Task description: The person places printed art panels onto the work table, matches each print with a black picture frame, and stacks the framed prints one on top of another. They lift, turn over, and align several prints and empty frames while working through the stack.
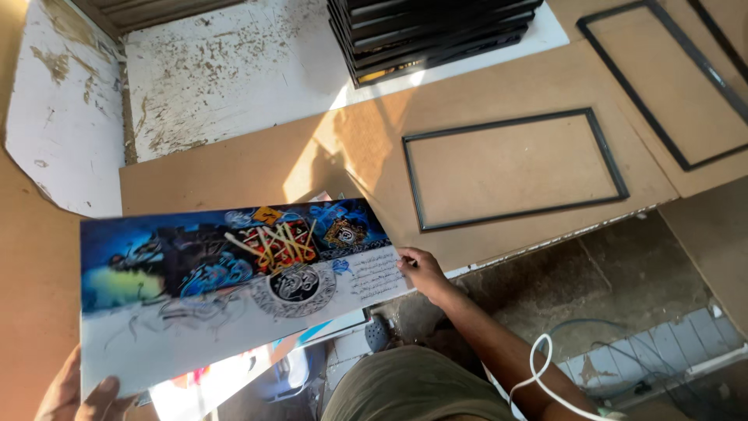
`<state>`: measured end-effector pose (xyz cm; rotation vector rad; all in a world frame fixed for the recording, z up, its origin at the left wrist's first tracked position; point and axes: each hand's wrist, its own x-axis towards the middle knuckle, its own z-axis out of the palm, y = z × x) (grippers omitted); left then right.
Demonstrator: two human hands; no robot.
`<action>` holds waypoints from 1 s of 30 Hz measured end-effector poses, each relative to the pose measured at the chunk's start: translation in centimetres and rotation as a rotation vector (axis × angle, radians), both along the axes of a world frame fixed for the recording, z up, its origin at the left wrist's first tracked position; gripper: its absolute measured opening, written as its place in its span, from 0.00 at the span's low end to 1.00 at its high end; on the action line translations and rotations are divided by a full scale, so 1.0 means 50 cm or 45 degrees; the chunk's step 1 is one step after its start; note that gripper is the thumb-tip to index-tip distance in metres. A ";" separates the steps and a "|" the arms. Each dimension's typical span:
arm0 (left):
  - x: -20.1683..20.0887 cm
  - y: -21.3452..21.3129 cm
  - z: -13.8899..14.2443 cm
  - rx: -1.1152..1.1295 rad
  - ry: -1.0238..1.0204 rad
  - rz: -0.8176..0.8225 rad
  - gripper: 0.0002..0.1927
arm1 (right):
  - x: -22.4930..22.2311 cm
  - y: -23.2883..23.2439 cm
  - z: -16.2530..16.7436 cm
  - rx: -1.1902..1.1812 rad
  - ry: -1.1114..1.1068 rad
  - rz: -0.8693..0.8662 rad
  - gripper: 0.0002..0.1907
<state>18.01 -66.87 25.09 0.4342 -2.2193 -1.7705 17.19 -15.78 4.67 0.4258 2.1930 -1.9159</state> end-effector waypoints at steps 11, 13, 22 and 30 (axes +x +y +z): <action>0.053 0.521 0.369 -0.169 0.639 -0.762 0.36 | 0.042 0.008 0.492 0.174 1.147 0.082 0.15; 0.045 0.560 0.392 -0.372 0.840 -0.825 0.31 | 0.071 0.027 0.610 0.275 1.508 0.131 0.14; -0.030 0.678 0.387 -0.408 1.359 -1.117 0.30 | 0.093 0.077 0.776 0.653 1.830 0.098 0.12; -0.079 0.692 0.359 -0.396 1.489 -1.182 0.20 | 0.061 0.108 0.769 0.829 1.985 0.220 0.08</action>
